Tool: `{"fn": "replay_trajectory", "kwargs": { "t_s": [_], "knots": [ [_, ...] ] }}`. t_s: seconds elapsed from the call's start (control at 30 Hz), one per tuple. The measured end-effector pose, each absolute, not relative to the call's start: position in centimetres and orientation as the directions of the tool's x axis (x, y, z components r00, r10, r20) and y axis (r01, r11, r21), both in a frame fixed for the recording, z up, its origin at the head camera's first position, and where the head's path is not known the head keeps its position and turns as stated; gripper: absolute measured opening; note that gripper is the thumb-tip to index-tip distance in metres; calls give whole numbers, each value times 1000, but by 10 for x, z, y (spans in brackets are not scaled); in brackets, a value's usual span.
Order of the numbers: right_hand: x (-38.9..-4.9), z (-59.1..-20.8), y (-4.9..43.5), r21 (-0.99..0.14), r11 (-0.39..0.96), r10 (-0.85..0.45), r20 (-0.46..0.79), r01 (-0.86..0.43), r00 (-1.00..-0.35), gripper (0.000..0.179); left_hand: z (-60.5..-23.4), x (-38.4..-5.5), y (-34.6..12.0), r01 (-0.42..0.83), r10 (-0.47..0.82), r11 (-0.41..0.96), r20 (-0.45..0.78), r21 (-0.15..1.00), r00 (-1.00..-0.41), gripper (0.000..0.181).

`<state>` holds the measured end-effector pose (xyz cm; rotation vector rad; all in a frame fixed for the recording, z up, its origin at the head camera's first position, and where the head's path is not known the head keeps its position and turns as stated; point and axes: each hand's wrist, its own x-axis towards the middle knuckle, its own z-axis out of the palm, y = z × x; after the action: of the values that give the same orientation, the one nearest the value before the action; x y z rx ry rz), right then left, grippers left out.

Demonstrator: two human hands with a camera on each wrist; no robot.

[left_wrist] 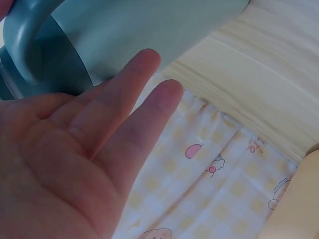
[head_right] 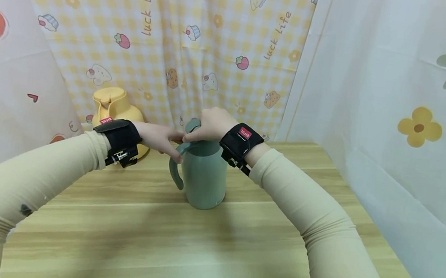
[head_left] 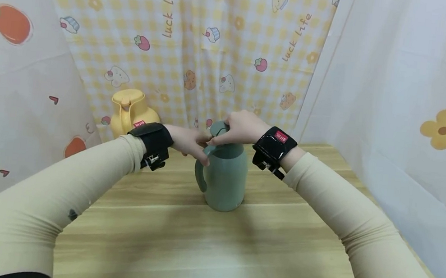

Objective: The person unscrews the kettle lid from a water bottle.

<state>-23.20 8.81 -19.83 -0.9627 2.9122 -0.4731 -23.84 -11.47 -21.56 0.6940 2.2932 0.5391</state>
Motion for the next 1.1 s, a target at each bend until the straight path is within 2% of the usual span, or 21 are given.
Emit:
{"fn": "replay_trajectory", "kwargs": {
  "t_s": [0.13,0.3,0.33,0.47,0.53,0.93,1.1],
  "knots": [
    [-237,-198,92,-314,733,-628,30,-604,-778,50,-217,-237,-114,318,597,779,-487,540,-637,87],
    [-243,-200,96,-328,705,-670,-14,-629,-742,31,-220,-237,-114,319,591,787,-497,528,-635,86],
    [-245,-200,97,-328,703,-674,-24,-631,-738,35,-220,-237,-114,320,589,789,-498,524,-636,86],
    [-248,-197,99,-319,718,-667,-66,-618,-742,69,-220,-238,-113,321,593,785,-494,530,-636,85],
    [-249,-195,100,-310,730,-660,-87,-609,-747,76,-220,-239,-114,319,596,781,-491,537,-635,84],
    [-260,-180,108,-308,770,-634,-274,-558,-723,79,-222,-242,-114,333,612,769,-477,546,-631,87],
    [-267,-176,111,-369,753,-654,-327,-545,-682,78,-221,-241,-114,333,616,763,-467,555,-634,85]
  ]
}}
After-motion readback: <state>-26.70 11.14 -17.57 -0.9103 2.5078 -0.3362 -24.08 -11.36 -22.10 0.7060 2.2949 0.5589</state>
